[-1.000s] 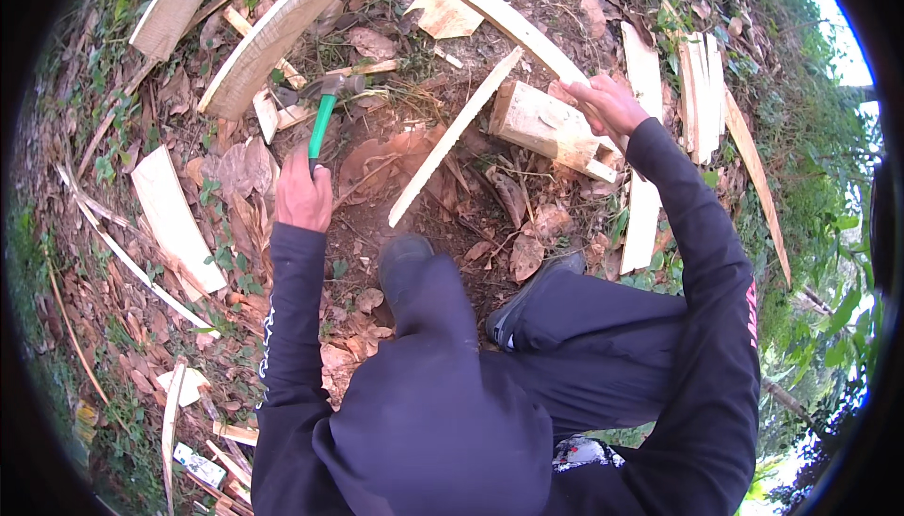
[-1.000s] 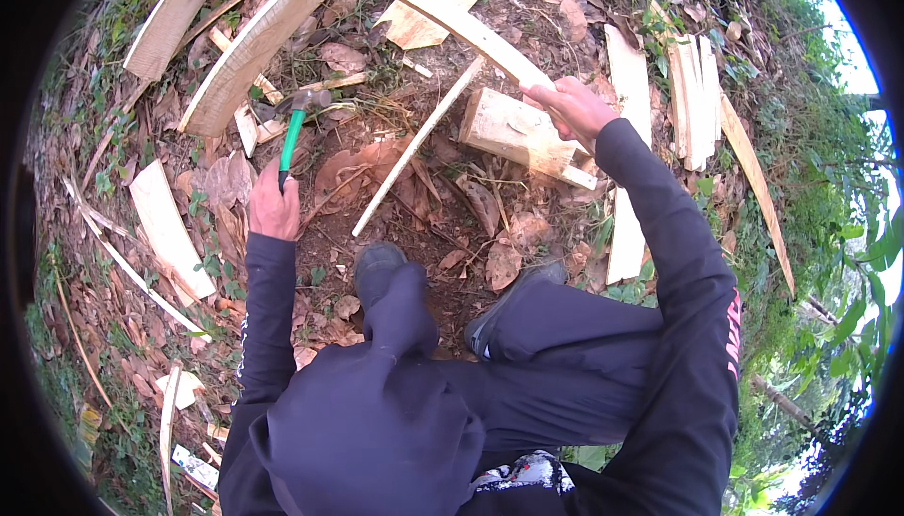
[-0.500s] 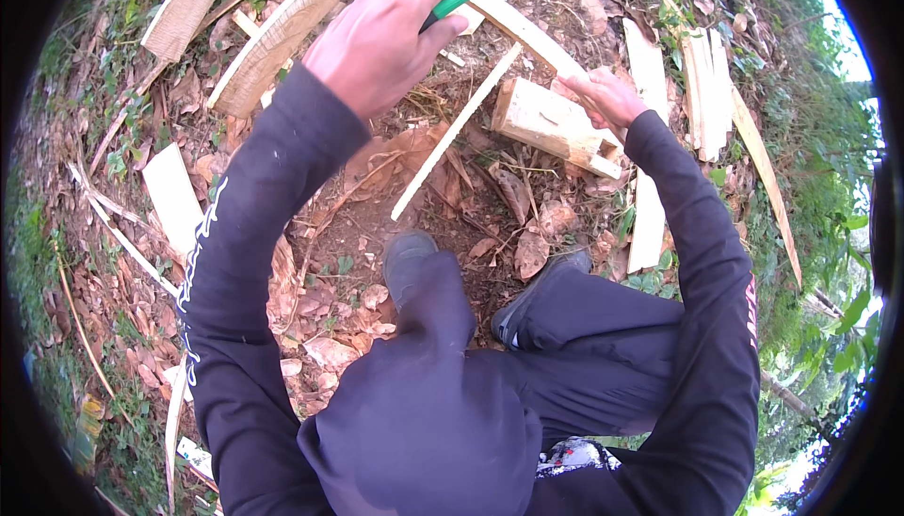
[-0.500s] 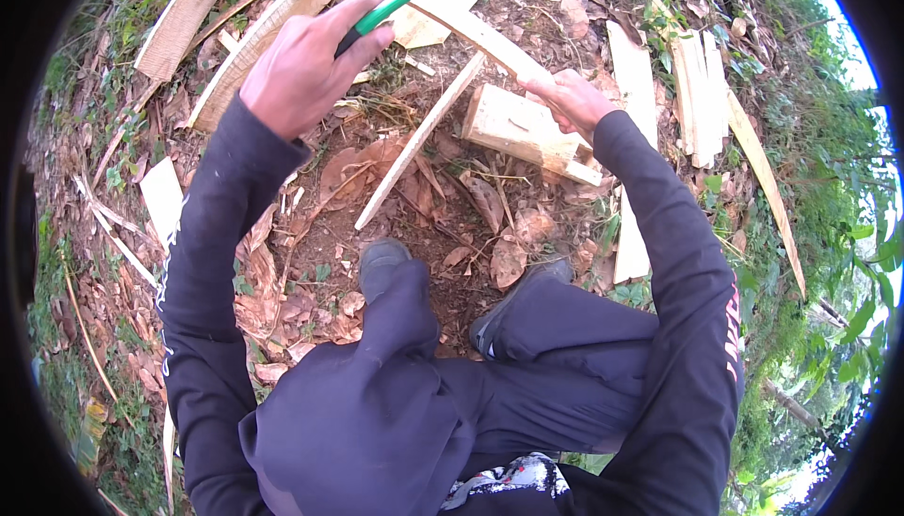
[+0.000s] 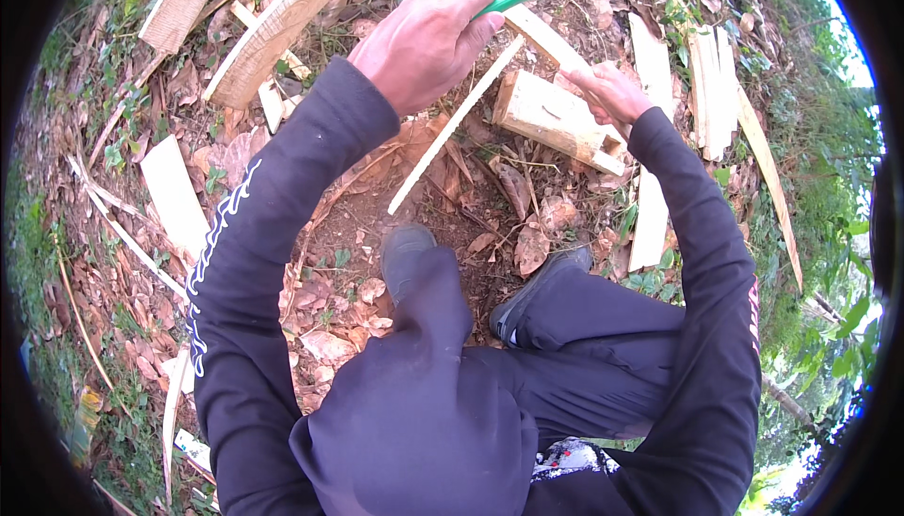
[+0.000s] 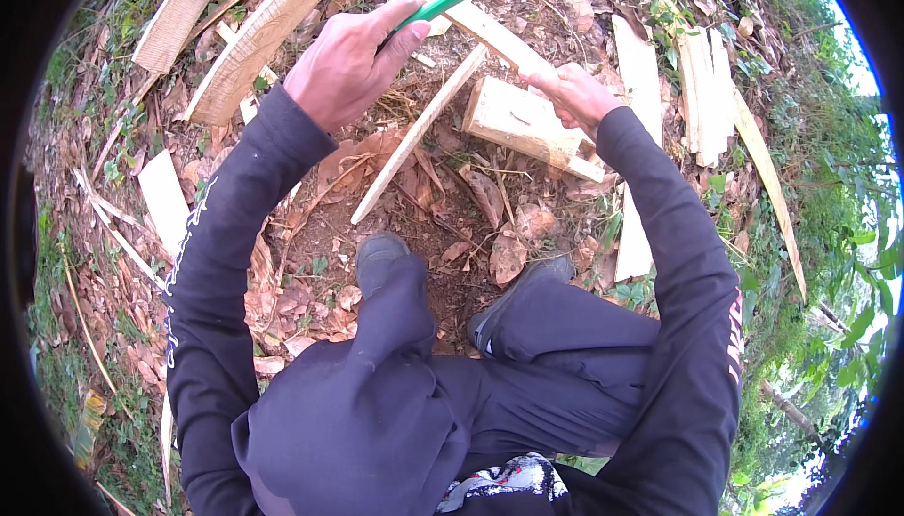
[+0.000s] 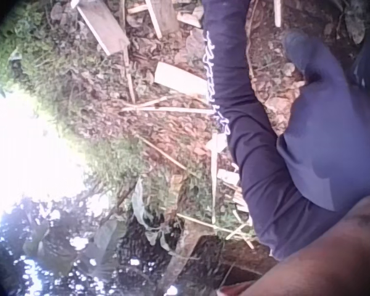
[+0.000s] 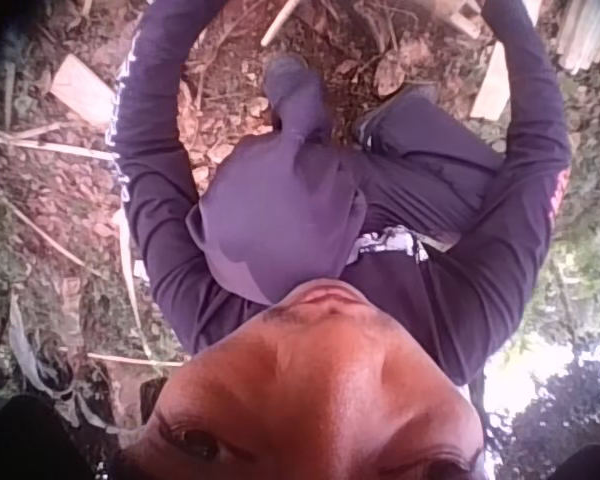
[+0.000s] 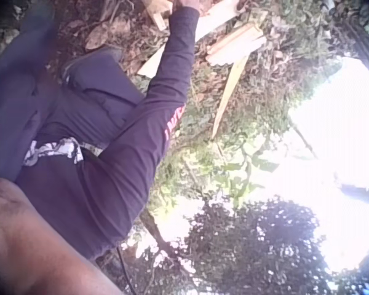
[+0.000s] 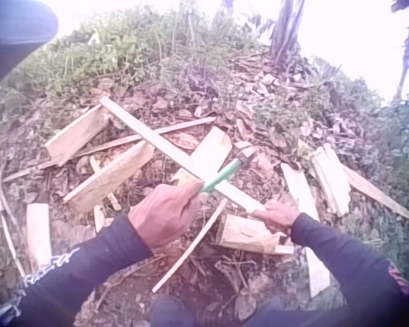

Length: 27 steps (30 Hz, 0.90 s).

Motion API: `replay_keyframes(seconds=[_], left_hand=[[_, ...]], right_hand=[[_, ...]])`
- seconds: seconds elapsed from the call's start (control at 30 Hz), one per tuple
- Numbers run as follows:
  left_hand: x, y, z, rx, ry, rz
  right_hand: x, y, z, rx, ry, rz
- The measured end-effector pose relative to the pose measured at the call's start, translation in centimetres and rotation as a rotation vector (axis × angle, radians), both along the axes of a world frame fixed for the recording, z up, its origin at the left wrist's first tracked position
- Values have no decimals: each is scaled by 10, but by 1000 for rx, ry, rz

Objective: The person assembles a wooden frame on the ground using a hammer to drive nails into the joints. They repeatedly position planks, hammer them together, and adjust the frame's alignment.

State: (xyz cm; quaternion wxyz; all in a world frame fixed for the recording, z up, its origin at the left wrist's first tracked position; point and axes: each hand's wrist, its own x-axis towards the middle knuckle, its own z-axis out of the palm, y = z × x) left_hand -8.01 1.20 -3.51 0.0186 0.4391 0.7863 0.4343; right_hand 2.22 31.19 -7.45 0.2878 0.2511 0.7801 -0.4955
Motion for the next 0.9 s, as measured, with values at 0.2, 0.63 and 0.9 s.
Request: replay_keyframes(seconds=[0.2,0.63,0.9], left_hand=[[-4,1,-33,-135,53,-48],[2,12,-1,-71,-49,-9],[-5,9,-32,-128,92,-16]], right_hand=[[-2,-6,0,12,-5,-45],[-1,-5,-2,4,7,-56],[-6,-7,1,-1,-19,-46]])
